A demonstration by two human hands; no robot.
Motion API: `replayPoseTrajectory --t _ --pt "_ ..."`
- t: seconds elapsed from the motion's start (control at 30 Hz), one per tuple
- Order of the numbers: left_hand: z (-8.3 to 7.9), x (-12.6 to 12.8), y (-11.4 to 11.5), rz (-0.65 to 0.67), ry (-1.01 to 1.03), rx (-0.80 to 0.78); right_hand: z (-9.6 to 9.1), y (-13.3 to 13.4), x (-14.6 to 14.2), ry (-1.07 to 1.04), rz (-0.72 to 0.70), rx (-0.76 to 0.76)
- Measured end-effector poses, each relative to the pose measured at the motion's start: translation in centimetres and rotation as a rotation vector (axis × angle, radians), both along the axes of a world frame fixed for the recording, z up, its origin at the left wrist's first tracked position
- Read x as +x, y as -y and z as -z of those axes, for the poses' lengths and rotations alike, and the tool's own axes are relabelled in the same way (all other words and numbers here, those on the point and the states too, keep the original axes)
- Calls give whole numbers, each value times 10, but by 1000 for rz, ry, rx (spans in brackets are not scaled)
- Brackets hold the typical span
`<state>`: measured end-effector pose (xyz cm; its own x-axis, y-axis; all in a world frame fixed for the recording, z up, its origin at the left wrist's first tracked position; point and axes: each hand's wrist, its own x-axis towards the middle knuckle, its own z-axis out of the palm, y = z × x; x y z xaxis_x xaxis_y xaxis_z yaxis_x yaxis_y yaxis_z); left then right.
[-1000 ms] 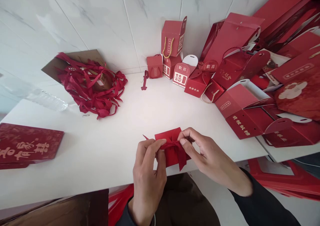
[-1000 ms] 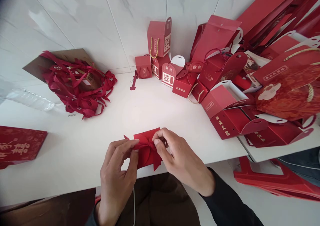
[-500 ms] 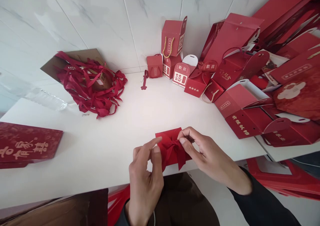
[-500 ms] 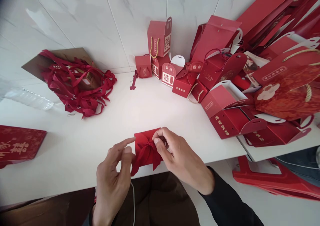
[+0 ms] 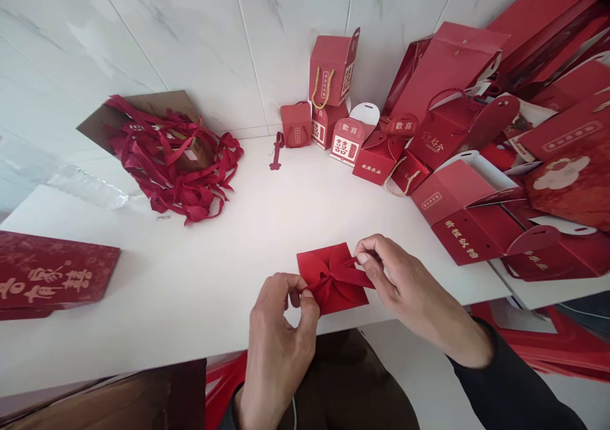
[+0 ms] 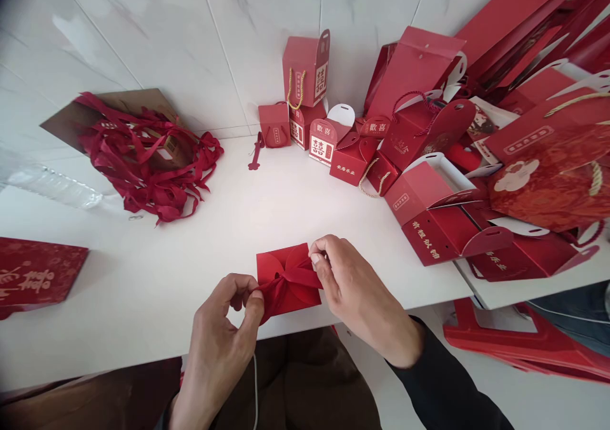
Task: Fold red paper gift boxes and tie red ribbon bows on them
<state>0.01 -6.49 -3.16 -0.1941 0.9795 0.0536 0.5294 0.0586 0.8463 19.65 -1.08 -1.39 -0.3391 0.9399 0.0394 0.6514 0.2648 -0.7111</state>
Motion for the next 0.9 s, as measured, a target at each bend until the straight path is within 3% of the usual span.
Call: replayPoseTrajectory --t 0.33,0.67,0.9 --pt "-2 -2 3 57 83 -101 -6 1 -4 -149 39 -186" --pt "2 -5 3 58 233 -210 6 3 2 -232 111 -269" --pt "9 -13 9 45 244 -284 11 5 1 -247 148 -242"
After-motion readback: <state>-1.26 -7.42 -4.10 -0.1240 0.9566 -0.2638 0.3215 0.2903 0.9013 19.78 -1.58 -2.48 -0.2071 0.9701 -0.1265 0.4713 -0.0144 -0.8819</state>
